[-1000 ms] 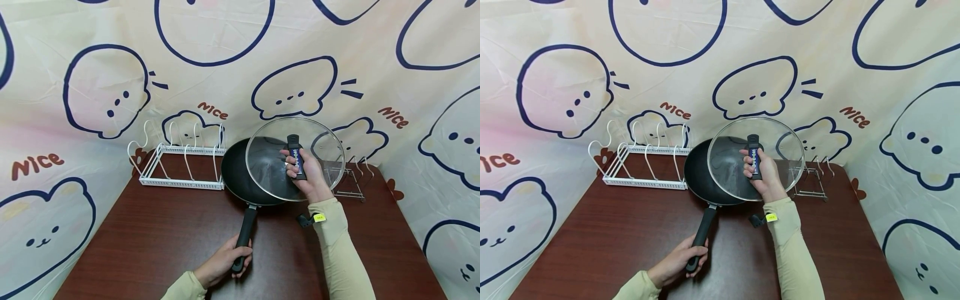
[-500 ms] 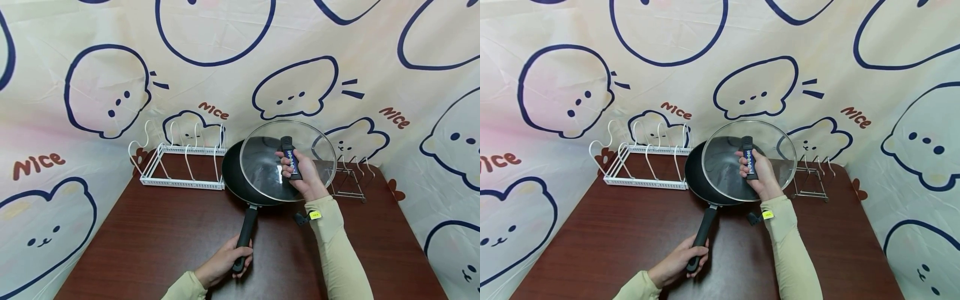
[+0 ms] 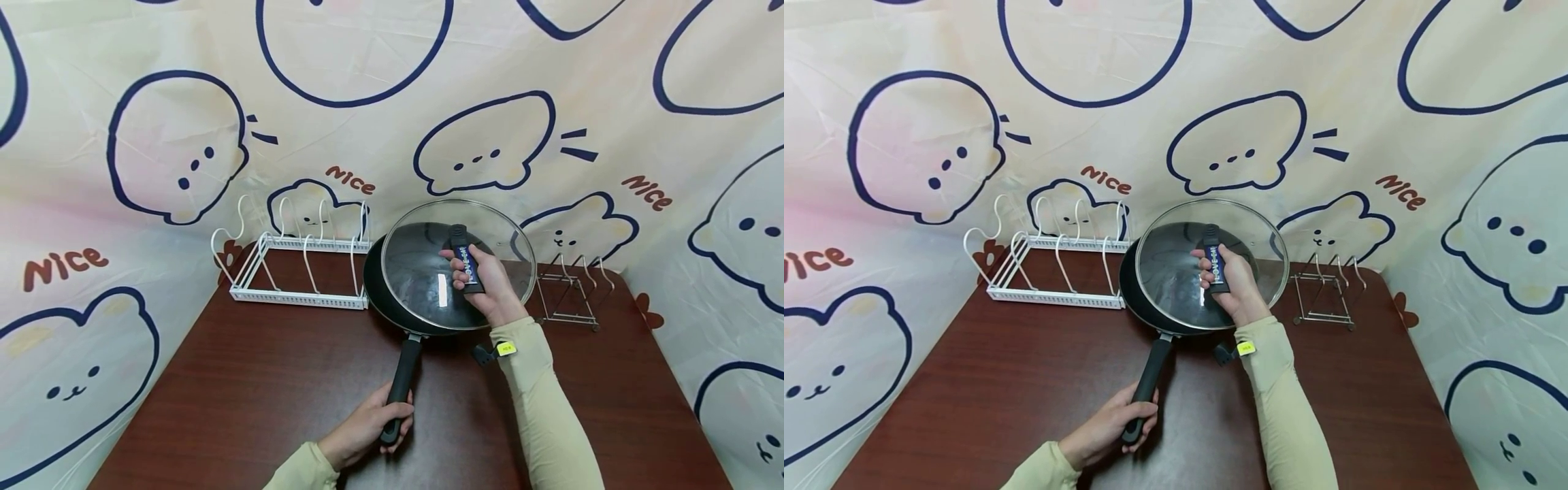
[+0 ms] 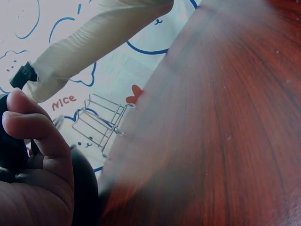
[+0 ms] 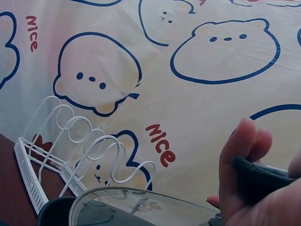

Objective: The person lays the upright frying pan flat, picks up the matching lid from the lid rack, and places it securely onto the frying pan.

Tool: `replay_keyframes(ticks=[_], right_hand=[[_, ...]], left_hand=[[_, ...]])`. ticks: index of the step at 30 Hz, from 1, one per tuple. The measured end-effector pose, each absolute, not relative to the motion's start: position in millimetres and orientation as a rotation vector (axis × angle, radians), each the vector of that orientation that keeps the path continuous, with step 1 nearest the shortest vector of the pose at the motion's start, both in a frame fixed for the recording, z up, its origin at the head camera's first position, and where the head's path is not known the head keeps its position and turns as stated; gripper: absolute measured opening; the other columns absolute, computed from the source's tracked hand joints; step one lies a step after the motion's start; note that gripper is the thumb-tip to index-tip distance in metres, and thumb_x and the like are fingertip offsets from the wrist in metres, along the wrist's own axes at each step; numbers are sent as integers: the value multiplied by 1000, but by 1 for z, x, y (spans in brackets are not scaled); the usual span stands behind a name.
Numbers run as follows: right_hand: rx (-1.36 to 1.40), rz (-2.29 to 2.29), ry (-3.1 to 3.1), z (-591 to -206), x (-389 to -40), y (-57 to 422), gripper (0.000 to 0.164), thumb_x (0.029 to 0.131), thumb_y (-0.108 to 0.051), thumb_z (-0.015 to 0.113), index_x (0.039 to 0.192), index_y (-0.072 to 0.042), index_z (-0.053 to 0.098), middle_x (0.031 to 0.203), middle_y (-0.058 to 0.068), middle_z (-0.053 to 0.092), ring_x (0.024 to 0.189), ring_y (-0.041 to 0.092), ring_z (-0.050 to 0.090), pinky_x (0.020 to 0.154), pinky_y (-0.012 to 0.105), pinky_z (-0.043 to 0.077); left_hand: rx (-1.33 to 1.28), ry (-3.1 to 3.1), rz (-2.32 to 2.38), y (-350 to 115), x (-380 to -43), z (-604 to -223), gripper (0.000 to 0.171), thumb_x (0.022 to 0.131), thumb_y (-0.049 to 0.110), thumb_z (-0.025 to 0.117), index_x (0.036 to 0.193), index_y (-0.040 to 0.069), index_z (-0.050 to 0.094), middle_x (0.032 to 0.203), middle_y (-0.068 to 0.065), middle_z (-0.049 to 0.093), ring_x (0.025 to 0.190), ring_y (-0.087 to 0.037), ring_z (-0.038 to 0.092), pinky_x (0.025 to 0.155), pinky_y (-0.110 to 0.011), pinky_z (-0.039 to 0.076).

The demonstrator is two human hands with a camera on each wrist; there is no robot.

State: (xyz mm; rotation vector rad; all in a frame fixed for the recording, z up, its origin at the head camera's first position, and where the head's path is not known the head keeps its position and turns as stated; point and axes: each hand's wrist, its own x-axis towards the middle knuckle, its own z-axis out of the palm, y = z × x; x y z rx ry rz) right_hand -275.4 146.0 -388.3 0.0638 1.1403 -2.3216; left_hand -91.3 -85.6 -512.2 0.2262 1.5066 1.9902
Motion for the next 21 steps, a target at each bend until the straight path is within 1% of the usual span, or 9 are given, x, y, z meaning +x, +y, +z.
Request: replay_keyframes(ticks=[3, 10, 15, 21], right_hand=[[68, -2315, 1153, -390, -276, 144, 59, 114, -39, 19, 154, 3, 28, 75, -3, 49, 52, 7, 43, 49, 17, 41], [81, -2303, 1174, -394, -278, 139, 59, 114, -38, 19, 154, 5, 29, 74, -3, 48, 52, 7, 42, 49, 17, 41], [130, -2304, 1173, -398, -280, 136, 58, 114, -38, 22, 152, 4, 33, 74, -2, 49, 52, 7, 43, 49, 18, 42], [126, -2306, 1176, -400, -282, 132, 55, 114, -38, 23, 147, 4, 38, 75, -2, 49, 51, 6, 42, 50, 17, 42]], left_hand=[[223, 1501, 1989, -86, -91, -513, 13, 104, 14, 52, 110, 7, 44, 76, 1, 54, 51, -10, 53, 43, -20, 40], [233, 1502, 1994, -86, -90, -512, 19, 102, 16, 56, 109, 5, 43, 76, 1, 55, 51, -10, 52, 43, -20, 39], [225, 1504, 1983, -85, -90, -512, 18, 102, 16, 56, 110, 5, 43, 76, 1, 55, 51, -10, 53, 43, -20, 39], [216, 1523, 1981, -85, -91, -511, 18, 102, 17, 56, 109, 6, 43, 76, 1, 55, 51, -10, 53, 43, -20, 39]])
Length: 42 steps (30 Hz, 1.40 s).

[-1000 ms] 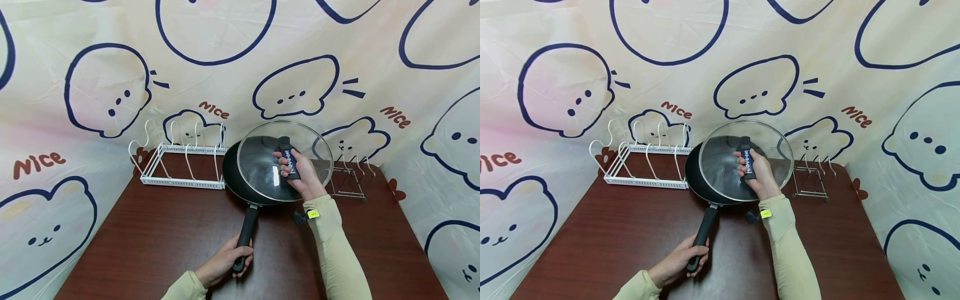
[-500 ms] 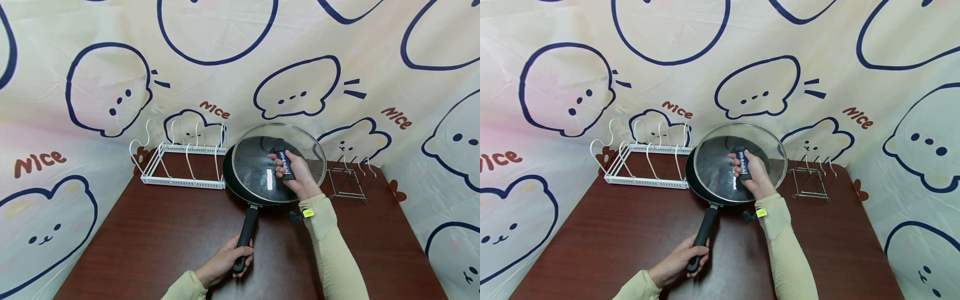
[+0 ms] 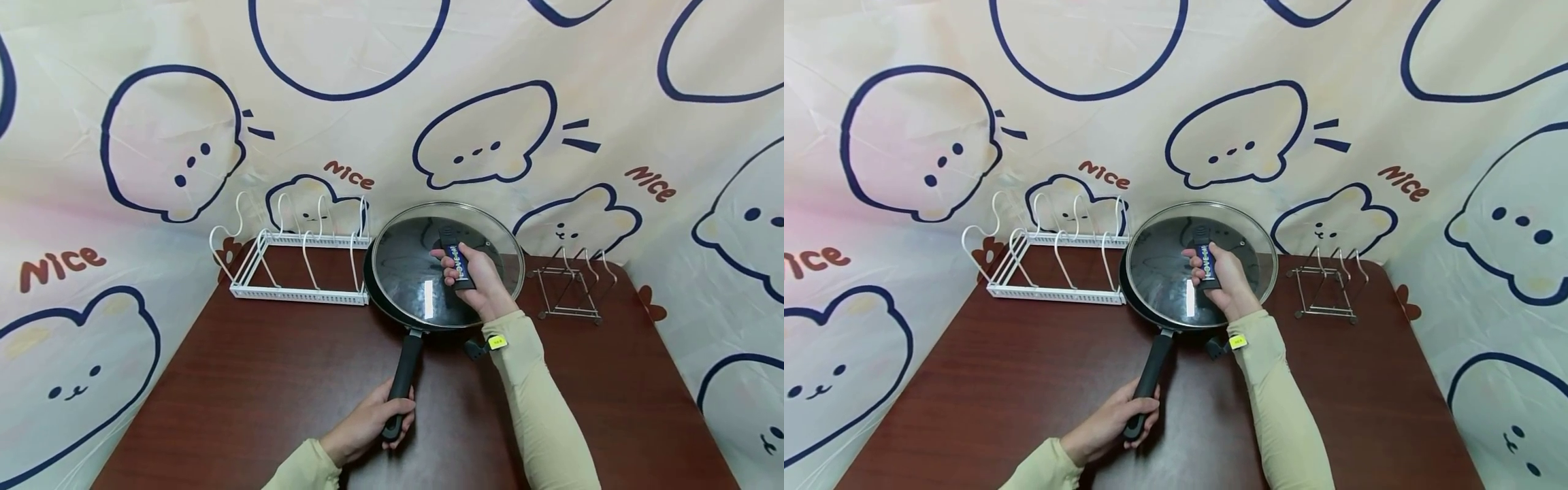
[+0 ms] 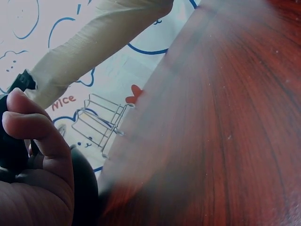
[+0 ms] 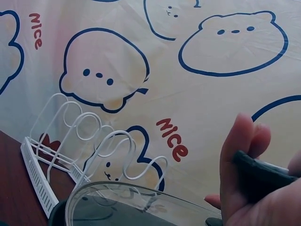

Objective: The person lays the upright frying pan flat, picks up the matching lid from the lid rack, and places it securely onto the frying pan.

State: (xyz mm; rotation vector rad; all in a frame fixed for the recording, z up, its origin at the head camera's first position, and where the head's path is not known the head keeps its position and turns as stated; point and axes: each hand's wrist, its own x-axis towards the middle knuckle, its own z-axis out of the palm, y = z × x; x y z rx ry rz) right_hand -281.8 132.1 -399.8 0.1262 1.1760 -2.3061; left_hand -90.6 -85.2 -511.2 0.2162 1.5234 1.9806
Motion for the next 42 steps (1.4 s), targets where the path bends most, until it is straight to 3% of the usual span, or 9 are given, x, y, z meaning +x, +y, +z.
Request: replay_keyframes(ticks=[37, 42], right_hand=[[176, -2296, 1133, -412, -289, 118, 58, 114, -37, 26, 149, 7, 38, 74, -2, 52, 52, 4, 45, 49, 15, 44], [192, -2309, 1115, -414, -292, 117, 57, 114, -37, 27, 146, 8, 41, 73, -1, 52, 51, 5, 46, 49, 15, 45]], left_hand=[[227, 1510, 1981, -85, -91, -511, 14, 104, 14, 53, 110, 5, 43, 76, 1, 55, 51, -10, 53, 43, -20, 39], [226, 1504, 1987, -85, -91, -512, 20, 103, 16, 55, 111, 3, 42, 76, 1, 55, 51, -9, 53, 43, -20, 39]])
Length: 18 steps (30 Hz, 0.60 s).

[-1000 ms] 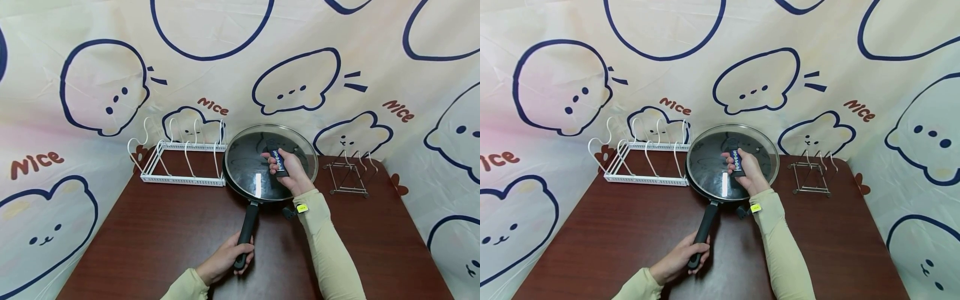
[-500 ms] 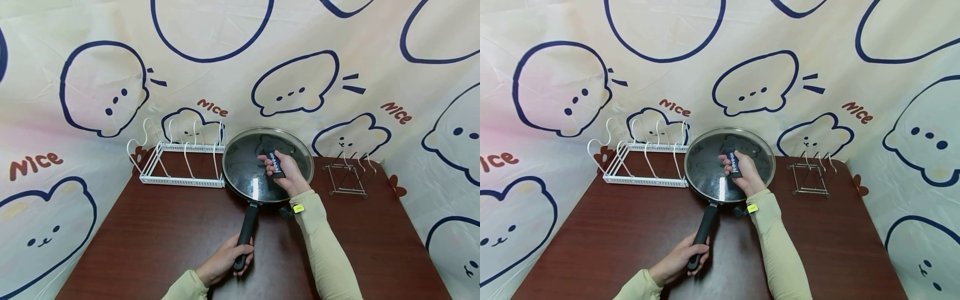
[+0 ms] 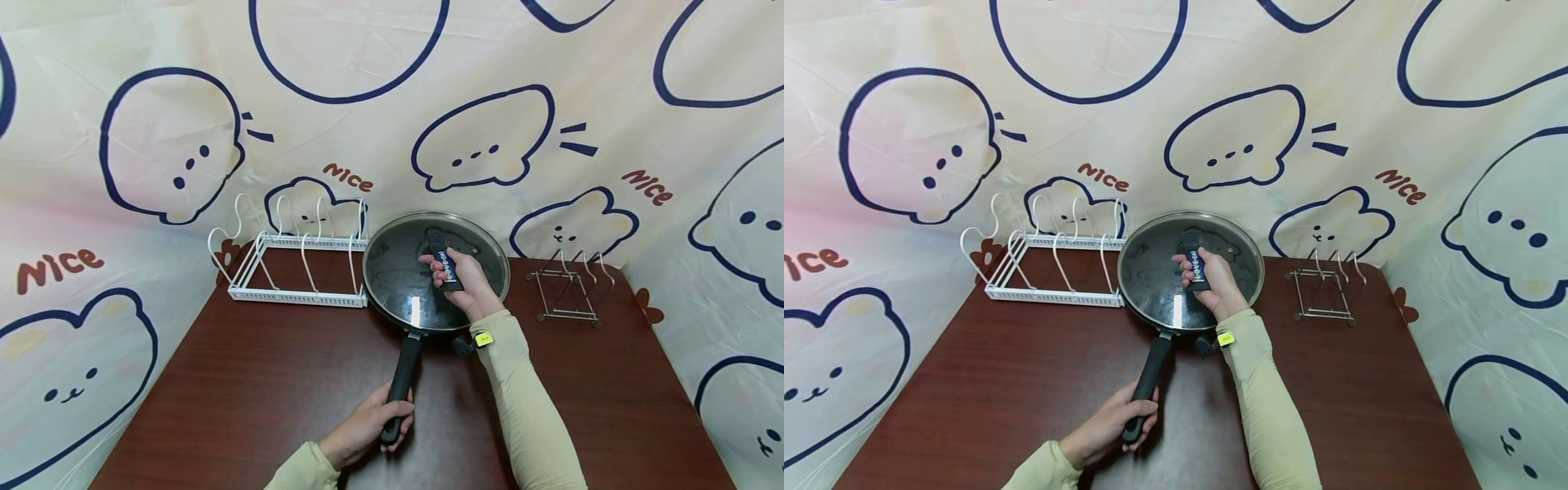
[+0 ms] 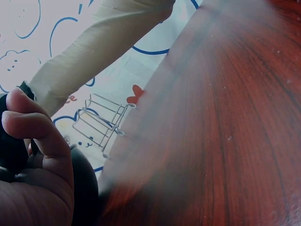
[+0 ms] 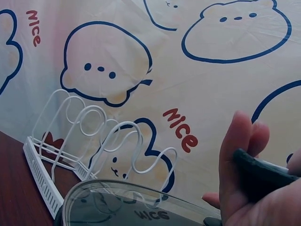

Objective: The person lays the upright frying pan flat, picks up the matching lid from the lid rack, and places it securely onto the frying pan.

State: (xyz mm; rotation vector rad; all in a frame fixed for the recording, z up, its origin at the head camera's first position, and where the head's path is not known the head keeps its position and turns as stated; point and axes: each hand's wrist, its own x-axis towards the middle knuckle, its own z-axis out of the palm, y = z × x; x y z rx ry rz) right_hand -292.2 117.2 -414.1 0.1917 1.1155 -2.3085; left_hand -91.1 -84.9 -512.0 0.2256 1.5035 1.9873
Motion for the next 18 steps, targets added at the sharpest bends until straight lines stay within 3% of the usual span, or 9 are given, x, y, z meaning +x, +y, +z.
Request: replay_keyframes(ticks=[18], right_hand=[[223, -2310, 1093, -420, -296, 115, 56, 114, -37, 27, 145, 7, 42, 73, -1, 51, 52, 5, 45, 48, 15, 45]], left_hand=[[228, 1513, 1989, -85, -91, -513, 16, 103, 17, 55, 109, 7, 44, 76, 2, 55, 50, -9, 54, 42, -20, 39]])
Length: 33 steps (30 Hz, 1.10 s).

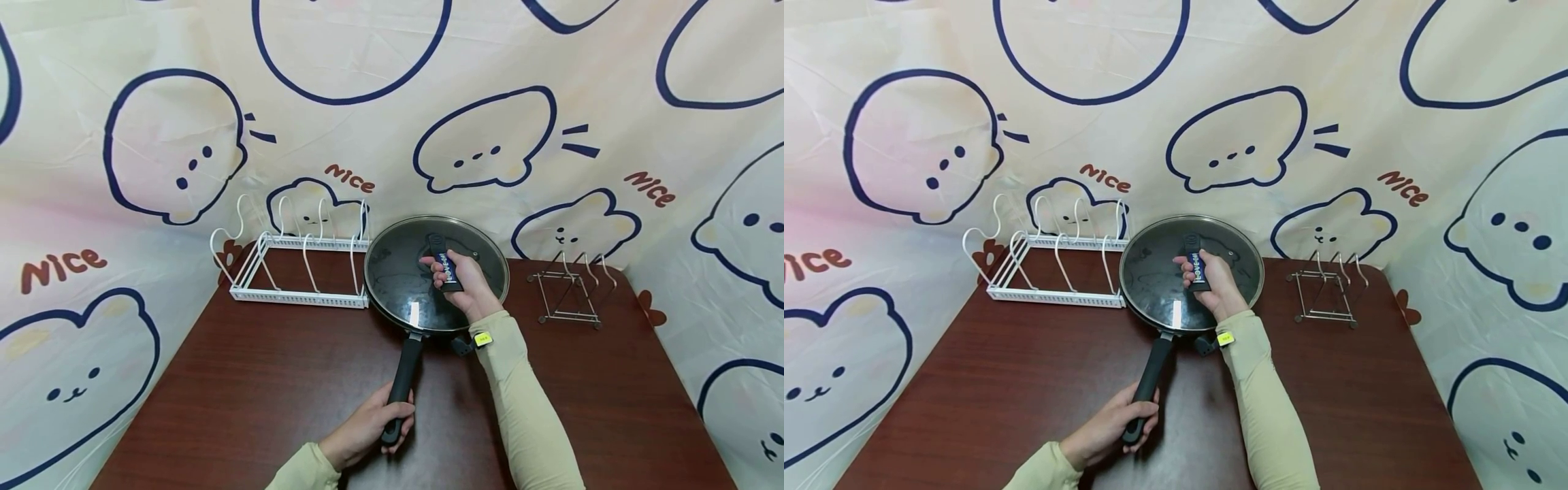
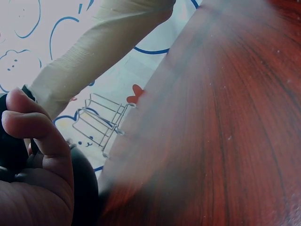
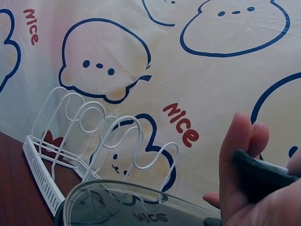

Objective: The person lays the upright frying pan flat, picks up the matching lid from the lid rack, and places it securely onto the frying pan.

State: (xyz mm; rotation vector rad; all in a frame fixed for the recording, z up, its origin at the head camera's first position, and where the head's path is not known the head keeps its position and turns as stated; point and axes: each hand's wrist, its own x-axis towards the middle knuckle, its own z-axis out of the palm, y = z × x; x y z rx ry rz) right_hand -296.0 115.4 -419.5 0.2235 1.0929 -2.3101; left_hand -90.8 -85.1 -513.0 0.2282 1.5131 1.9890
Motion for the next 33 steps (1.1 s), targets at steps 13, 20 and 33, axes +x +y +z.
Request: replay_keyframes(ticks=[13, 20, 33], right_hand=[[226, -2303, 1080, -423, -297, 115, 59, 114, -38, 26, 152, 7, 36, 73, -1, 51, 52, 5, 45, 49, 15, 45], [229, -2298, 1100, -423, -296, 115, 60, 114, -39, 27, 151, 6, 39, 73, -2, 51, 53, 5, 46, 51, 15, 46], [195, -2283, 1153, -422, -297, 114, 60, 114, -38, 23, 152, 8, 35, 71, -3, 49, 49, 5, 42, 47, 16, 40]], left_hand=[[240, 1506, 1989, -85, -91, -511, 16, 103, 15, 55, 108, 6, 43, 76, 2, 55, 50, -9, 54, 42, -20, 39], [231, 1508, 1991, -85, -92, -512, 15, 103, 16, 54, 109, 7, 44, 75, 1, 55, 50, -10, 54, 42, -21, 39], [223, 1508, 1987, -85, -92, -514, 15, 103, 17, 54, 109, 8, 44, 76, 1, 54, 50, -12, 53, 42, -21, 39]])
